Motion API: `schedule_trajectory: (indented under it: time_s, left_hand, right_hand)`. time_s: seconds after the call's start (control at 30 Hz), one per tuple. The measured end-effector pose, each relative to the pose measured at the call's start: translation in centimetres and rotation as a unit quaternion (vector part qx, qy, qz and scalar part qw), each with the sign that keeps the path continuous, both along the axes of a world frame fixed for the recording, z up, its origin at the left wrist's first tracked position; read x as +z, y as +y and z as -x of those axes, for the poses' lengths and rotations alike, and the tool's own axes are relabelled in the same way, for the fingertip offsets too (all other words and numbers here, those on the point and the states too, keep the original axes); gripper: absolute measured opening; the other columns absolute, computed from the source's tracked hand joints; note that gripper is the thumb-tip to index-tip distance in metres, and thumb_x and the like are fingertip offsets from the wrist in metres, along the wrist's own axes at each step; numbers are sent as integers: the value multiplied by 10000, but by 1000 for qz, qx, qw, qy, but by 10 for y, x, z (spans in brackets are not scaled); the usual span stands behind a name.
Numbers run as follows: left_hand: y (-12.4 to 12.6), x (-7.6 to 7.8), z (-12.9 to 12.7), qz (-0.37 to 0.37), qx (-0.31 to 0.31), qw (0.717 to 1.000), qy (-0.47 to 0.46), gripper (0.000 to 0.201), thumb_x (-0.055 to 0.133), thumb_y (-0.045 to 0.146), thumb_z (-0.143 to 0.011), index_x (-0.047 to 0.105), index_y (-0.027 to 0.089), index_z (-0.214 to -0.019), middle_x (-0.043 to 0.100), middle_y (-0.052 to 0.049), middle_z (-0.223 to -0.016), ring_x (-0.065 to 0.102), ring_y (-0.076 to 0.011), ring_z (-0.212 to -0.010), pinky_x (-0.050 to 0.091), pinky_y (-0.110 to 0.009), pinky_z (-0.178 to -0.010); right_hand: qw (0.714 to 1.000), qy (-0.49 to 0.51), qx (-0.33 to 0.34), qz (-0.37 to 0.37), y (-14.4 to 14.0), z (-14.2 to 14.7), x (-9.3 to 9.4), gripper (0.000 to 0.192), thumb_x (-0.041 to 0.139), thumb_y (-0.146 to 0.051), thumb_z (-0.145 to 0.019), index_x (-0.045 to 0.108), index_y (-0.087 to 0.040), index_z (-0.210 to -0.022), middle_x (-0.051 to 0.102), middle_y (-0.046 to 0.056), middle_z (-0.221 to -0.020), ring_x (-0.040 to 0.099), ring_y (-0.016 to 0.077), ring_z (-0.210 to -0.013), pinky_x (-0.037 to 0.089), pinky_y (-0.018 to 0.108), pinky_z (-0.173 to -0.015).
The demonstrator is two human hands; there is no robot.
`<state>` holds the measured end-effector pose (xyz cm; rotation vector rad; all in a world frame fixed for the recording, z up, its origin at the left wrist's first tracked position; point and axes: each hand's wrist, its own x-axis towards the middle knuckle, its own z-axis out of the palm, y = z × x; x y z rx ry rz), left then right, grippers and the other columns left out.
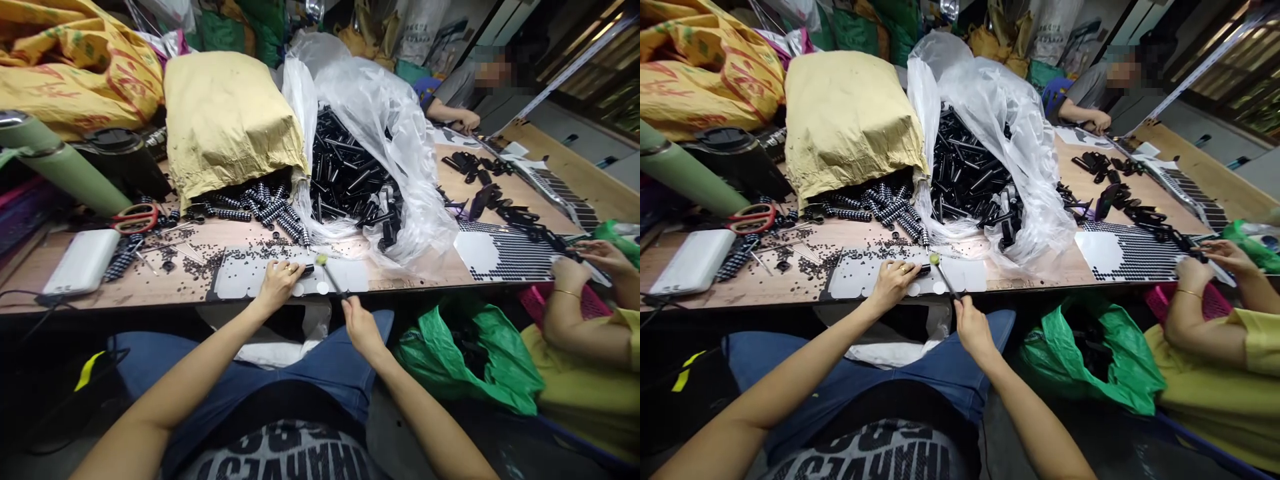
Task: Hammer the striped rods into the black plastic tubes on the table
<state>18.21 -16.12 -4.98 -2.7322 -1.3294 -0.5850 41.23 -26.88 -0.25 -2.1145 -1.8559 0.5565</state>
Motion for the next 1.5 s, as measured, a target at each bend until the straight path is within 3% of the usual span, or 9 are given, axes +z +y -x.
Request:
schedule_trajectory:
  time_s: [0.17,0.3,0.53,0.77,0.9,1.07,1.13,1.27,1.5]
  left_hand:
    - [-10,-1,-20,12,7,1000,22,468,371,259,-948,465,84,-1372,537,-201,-1345,448,-310,-1282,199,-548,-1104]
    - [-20,-3,-36,26,-1,999,35,798,410,537,-888,314,-37,-1434,304,-269,-1498,178,-359,-1437,77,-533,-1162]
    - [-14,-14,-32,37,-32,999,13,762,426,426,-864,267,-38,-1447,286,-269,-1506,209,-375,-1424,170,-523,-1141]
    - [-8,21,-33,144,46,988,-29,423,337,70,-884,557,90,-1244,632,-168,-1045,582,-255,-1016,478,-363,-859]
    - [-17,34,-19,184,-2,979,-83,324,446,275,-934,587,165,-1205,618,-120,-1040,582,-226,-935,500,-329,-798]
    - [74,42,39,123,289,938,-146,387,337,178,-942,538,102,-1264,554,-214,-1185,560,-283,-993,479,-414,-806]
    - [118,41,67,83,339,932,-100,380,353,120,-901,552,67,-1221,534,-244,-1207,495,-337,-1105,431,-450,-866]
    - [164,31,98,104,268,958,16,260,433,205,-885,597,101,-1059,575,-222,-1160,439,-362,-1145,347,-509,-928]
    - [159,16,98,91,232,969,4,254,424,286,-913,550,99,-1030,596,-228,-1095,495,-345,-1094,353,-477,-933]
  right_hand:
    - [998,51,11,-23,-5,12,22,359,236,-419,-994,510,-197,-924,600,20,-637,590,186,-560,346,251,-540]
    - [986,127,40,-97,-2,37,44,384,217,-446,-999,503,-191,-1022,617,23,-688,600,164,-581,392,235,-555]
    - [987,-20,147,68,3,72,23,309,285,-358,-1006,539,-183,-987,695,85,-842,674,214,-725,386,255,-603]
    - [997,-77,12,-19,24,27,35,367,246,-397,-1012,548,-193,-974,674,61,-743,636,200,-657,322,259,-586]
    - [979,-193,-60,-14,50,-20,18,350,322,-425,-996,562,-171,-979,670,90,-794,615,202,-673,327,277,-600]
    - [956,-278,-62,-65,69,-55,-11,321,384,-390,-976,587,-142,-952,633,136,-956,593,248,-893,398,315,-703]
    - [952,-290,-47,-79,71,-59,-17,301,417,-378,-960,596,-137,-941,615,148,-967,567,271,-934,412,335,-730]
    - [962,-245,-26,-119,81,-52,-15,278,445,-366,-942,591,-138,-1007,601,152,-1012,537,285,-963,422,371,-785]
    - [975,-148,67,-151,167,-7,18,222,437,-288,-951,576,-160,-1066,586,122,-1115,477,246,-1048,381,342,-892]
